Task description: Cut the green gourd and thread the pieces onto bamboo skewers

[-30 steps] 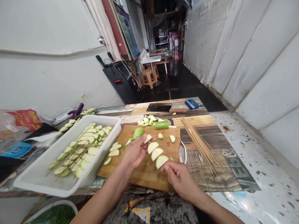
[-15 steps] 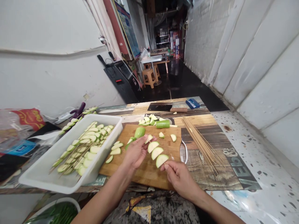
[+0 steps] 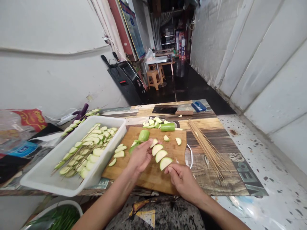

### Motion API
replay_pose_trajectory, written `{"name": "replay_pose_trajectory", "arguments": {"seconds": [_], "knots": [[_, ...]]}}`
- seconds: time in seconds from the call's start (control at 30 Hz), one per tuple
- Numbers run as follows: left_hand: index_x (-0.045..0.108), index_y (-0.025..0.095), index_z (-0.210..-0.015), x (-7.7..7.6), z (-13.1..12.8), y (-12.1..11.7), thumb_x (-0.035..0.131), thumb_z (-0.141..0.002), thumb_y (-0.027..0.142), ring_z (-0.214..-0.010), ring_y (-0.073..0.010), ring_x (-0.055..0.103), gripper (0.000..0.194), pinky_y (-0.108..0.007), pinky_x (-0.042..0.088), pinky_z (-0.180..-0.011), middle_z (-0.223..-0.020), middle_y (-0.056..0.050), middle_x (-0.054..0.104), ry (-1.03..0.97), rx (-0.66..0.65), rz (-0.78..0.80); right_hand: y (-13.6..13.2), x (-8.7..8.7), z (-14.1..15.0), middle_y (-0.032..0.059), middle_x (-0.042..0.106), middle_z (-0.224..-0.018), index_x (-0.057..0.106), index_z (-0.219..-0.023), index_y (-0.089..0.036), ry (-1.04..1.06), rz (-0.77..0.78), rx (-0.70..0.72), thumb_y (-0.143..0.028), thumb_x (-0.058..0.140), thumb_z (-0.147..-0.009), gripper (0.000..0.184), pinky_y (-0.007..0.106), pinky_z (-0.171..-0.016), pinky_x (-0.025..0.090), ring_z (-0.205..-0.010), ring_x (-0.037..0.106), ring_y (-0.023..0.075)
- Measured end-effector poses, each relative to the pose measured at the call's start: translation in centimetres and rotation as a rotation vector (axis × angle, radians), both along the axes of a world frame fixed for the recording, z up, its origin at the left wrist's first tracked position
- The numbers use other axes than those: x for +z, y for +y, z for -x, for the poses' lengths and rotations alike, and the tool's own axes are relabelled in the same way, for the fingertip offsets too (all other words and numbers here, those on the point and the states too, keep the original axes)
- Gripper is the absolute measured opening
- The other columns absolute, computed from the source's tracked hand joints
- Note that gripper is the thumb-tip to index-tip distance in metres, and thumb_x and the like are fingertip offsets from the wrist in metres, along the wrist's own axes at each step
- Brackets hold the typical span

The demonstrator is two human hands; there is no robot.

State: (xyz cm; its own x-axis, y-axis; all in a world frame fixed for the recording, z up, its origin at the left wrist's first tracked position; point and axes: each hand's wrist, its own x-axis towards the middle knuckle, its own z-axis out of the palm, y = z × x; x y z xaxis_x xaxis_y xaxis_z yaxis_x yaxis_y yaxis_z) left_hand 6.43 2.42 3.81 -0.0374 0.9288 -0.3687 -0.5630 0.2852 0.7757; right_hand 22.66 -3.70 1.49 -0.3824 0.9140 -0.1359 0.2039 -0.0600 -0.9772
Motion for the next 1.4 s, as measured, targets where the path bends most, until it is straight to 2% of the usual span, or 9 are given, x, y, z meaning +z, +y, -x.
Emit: {"name": "replay_pose_trajectory", "arguments": {"seconds": [0.13, 0.27, 0.4, 0.53, 0.67, 0.87, 0.97, 1.17, 1.4], "knots": [[0.062, 0.009, -0.078, 0.0, -0.3, -0.2, 0.064, -0.071, 0.03, -0.066, -0.0149, 0.062, 0.022, -0.027, 0.049, -0.066, -0.073, -0.008, 0.066, 0.0, 0.024, -0.02, 0.2, -0.1, 0.4, -0.0075, 0.029, -0.047, 0.057, -0.08, -0.015, -0.002, -0.003, -0.004, -0.046, 0.04, -0.084, 0.036, 0.021, -0.041, 0.018, -0.042, 0.027, 0.0078], [0.061, 0.011, -0.089, -0.2, 0.3, -1.1, 0.057, -0.075, 0.044, -0.076, -0.0182, 0.063, 0.035, -0.032, 0.049, -0.072, -0.084, -0.01, 0.067, 0.09, 0.059, -0.164, 0.3, 0.0, 0.0, -0.0067, 0.032, -0.046, 0.057, -0.085, -0.016, -0.091, -0.029, -0.02, -0.052, 0.041, -0.082, 0.04, 0.022, -0.04, 0.021, -0.041, 0.031, 0.0092], [0.057, 0.017, -0.111, -1.4, 2.6, -3.4, 0.055, -0.078, 0.036, -0.095, -0.0205, 0.059, 0.038, -0.034, 0.043, -0.087, -0.103, -0.01, 0.064, 0.574, 0.289, -0.387, 1.3, 0.8, -0.9, -0.0053, 0.038, -0.048, 0.055, -0.094, -0.017, -0.199, -0.113, -0.038, -0.051, 0.038, -0.084, 0.039, 0.023, -0.038, 0.025, -0.039, 0.034, 0.01], [0.055, 0.019, -0.115, -3.4, 4.8, -5.6, 0.051, -0.081, 0.025, -0.098, -0.0212, 0.057, 0.035, -0.036, 0.041, -0.09, -0.104, -0.011, 0.064, 1.054, 0.306, -0.615, 3.1, 3.1, 0.0, -0.0055, 0.038, -0.049, 0.053, -0.098, -0.017, -0.234, -0.141, 0.067, -0.05, 0.038, -0.085, 0.039, 0.022, -0.039, 0.028, -0.04, 0.034, 0.0096], [0.055, 0.015, -0.113, -5.0, 5.8, -6.2, 0.046, -0.081, 0.017, -0.093, -0.0211, 0.058, 0.033, -0.036, 0.044, -0.083, -0.1, -0.012, 0.064, 1.301, 0.316, -0.792, 5.5, 6.0, 3.7, -0.0053, 0.038, -0.049, 0.056, -0.093, -0.017, -0.28, -0.231, 0.278, -0.048, 0.038, -0.086, 0.036, 0.022, -0.039, 0.026, -0.041, 0.034, 0.0092], [0.054, 0.014, -0.108, -5.1, 6.2, -5.9, 0.043, -0.08, 0.014, -0.082, -0.0194, 0.058, 0.03, -0.033, 0.047, -0.074, -0.089, -0.011, 0.063, 1.292, 0.275, -0.786, 10.1, 10.3, 11.9, 0.0006, 0.051, -0.057, 0.061, -0.073, -0.019, -0.436, -0.773, 0.545, -0.038, 0.043, -0.087, 0.029, 0.025, -0.054, 0.038, -0.054, 0.047, 0.013], [0.056, 0.014, -0.104, -4.8, 6.3, -5.9, 0.043, -0.079, 0.013, -0.084, -0.0196, 0.058, 0.029, -0.033, 0.047, -0.075, -0.09, -0.01, 0.063, 1.257, 0.277, -0.738, 12.5, 11.4, 16.0, 0.0047, 0.063, -0.074, 0.066, -0.081, -0.02, -0.45, -0.969, 0.712, -0.036, 0.043, -0.087, 0.028, 0.027, -0.065, 0.041, -0.069, 0.055, 0.0164], [0.057, 0.014, -0.106, -5.1, 6.4, -5.5, 0.044, -0.076, 0.011, -0.088, -0.0195, 0.06, 0.033, -0.032, 0.048, -0.08, -0.095, -0.01, 0.065, 1.213, 0.322, -0.771, 15.2, 10.5, 22.6, 0.0063, 0.061, -0.076, 0.066, -0.087, -0.018, -0.377, -1.175, 0.994, -0.033, 0.036, -0.091, 0.034, 0.027, -0.067, 0.04, -0.075, 0.054, 0.0162], [0.057, 0.014, -0.104, -5.4, 6.4, -5.3, 0.044, -0.077, 0.012, -0.086, -0.0192, 0.061, 0.031, -0.032, 0.048, -0.078, -0.091, -0.01, 0.066, 1.214, 0.263, -0.768, 16.4, 8.8, 27.4, 0.0073, 0.062, -0.085, 0.067, -0.08, -0.017, -0.312, -1.193, 1.238, -0.034, 0.043, -0.089, 0.03, 0.029, -0.075, 0.038, -0.08, 0.053, 0.0158]]}}
